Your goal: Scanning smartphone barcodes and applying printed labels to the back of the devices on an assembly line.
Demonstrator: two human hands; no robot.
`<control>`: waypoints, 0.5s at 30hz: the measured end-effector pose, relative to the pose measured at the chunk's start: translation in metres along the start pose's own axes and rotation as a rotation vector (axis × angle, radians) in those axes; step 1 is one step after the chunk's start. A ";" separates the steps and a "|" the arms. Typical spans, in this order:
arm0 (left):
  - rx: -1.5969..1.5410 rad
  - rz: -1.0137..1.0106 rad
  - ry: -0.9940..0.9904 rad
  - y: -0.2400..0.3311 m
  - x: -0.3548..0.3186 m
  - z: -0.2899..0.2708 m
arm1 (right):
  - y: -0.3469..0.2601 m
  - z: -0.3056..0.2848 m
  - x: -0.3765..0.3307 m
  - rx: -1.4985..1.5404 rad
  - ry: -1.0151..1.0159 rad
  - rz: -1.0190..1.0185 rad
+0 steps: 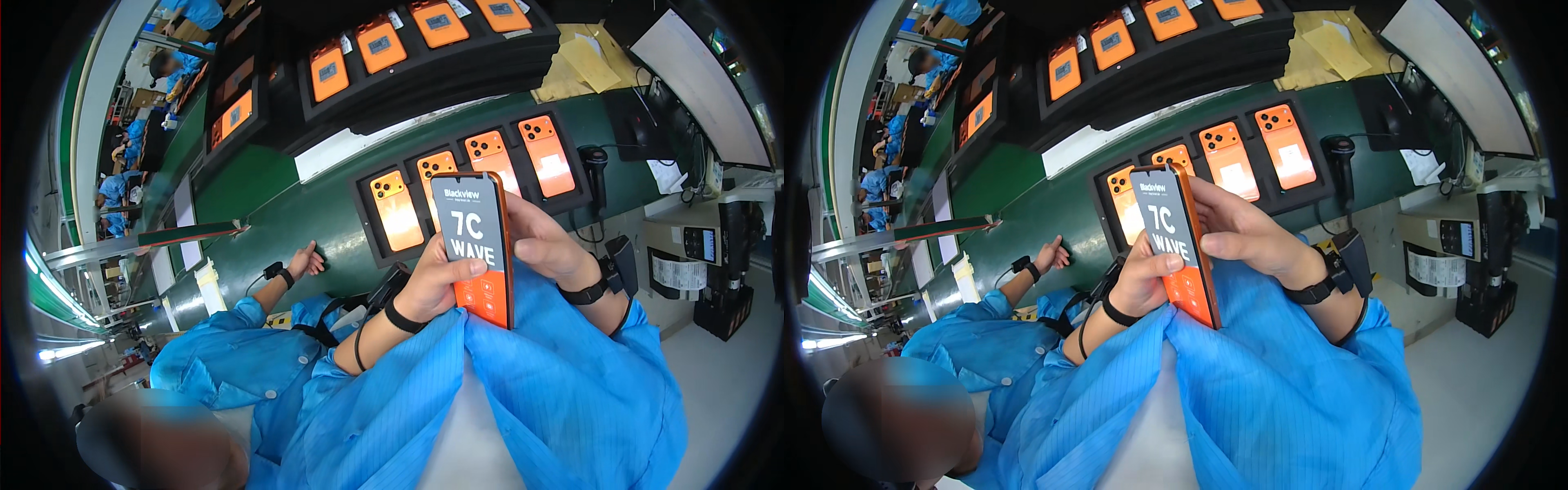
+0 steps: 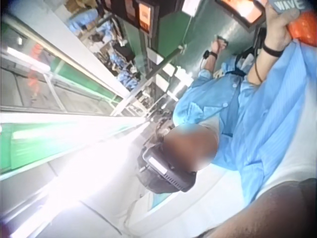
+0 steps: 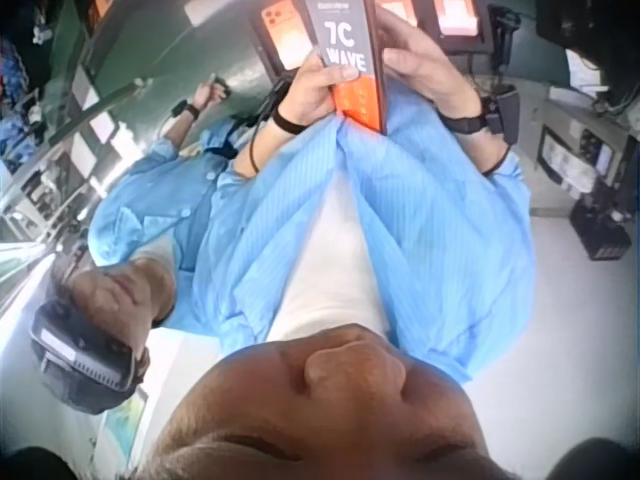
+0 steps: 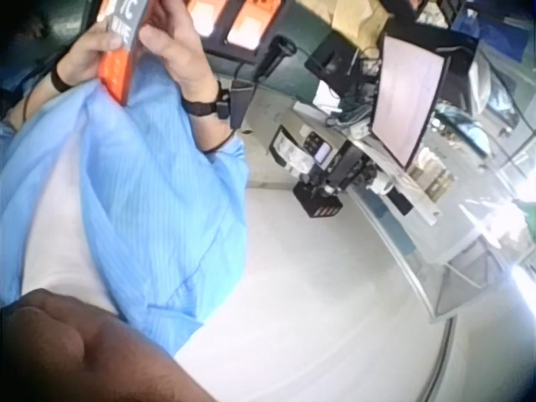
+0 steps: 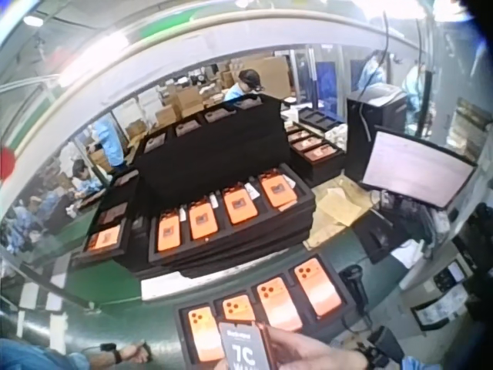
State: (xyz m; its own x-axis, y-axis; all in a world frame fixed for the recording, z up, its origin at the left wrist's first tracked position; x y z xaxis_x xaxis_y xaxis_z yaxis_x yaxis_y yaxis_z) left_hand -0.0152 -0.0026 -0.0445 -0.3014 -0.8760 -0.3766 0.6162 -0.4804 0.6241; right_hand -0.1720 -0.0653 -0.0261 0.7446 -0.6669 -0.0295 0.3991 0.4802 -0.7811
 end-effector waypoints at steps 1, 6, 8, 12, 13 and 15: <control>-0.044 -0.015 -0.004 -0.002 0.001 -0.001 | 0.001 -0.001 -0.001 0.003 0.001 -0.003; -0.122 -0.041 -0.036 -0.005 0.003 -0.004 | 0.009 -0.004 0.003 0.067 -0.004 0.017; -0.137 -0.045 -0.049 -0.006 0.003 -0.003 | 0.012 -0.003 0.005 0.072 -0.007 0.002; -0.161 -0.061 -0.052 -0.007 0.003 -0.003 | 0.017 -0.004 0.006 0.081 -0.011 -0.009; -0.169 -0.057 -0.060 -0.007 0.003 -0.004 | 0.018 -0.004 0.006 0.121 -0.055 -0.028; -0.180 -0.066 -0.076 -0.008 0.003 -0.004 | 0.020 -0.004 0.007 0.116 -0.063 -0.023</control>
State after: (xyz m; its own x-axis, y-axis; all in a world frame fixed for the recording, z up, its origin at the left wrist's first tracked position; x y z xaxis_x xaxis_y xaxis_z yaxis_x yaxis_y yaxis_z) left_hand -0.0183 -0.0012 -0.0533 -0.3952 -0.8471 -0.3553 0.7117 -0.5269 0.4645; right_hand -0.1614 -0.0628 -0.0444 0.7652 -0.6431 0.0295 0.4727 0.5302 -0.7039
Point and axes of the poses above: each hand's wrist, its own x-axis towards the middle knuckle, its own z-axis out of the palm, y = z × x, the point moved 2 cm from there along x, towards the middle knuckle, and after that the axes turned 2 degrees about y, right-handed, at the moved point
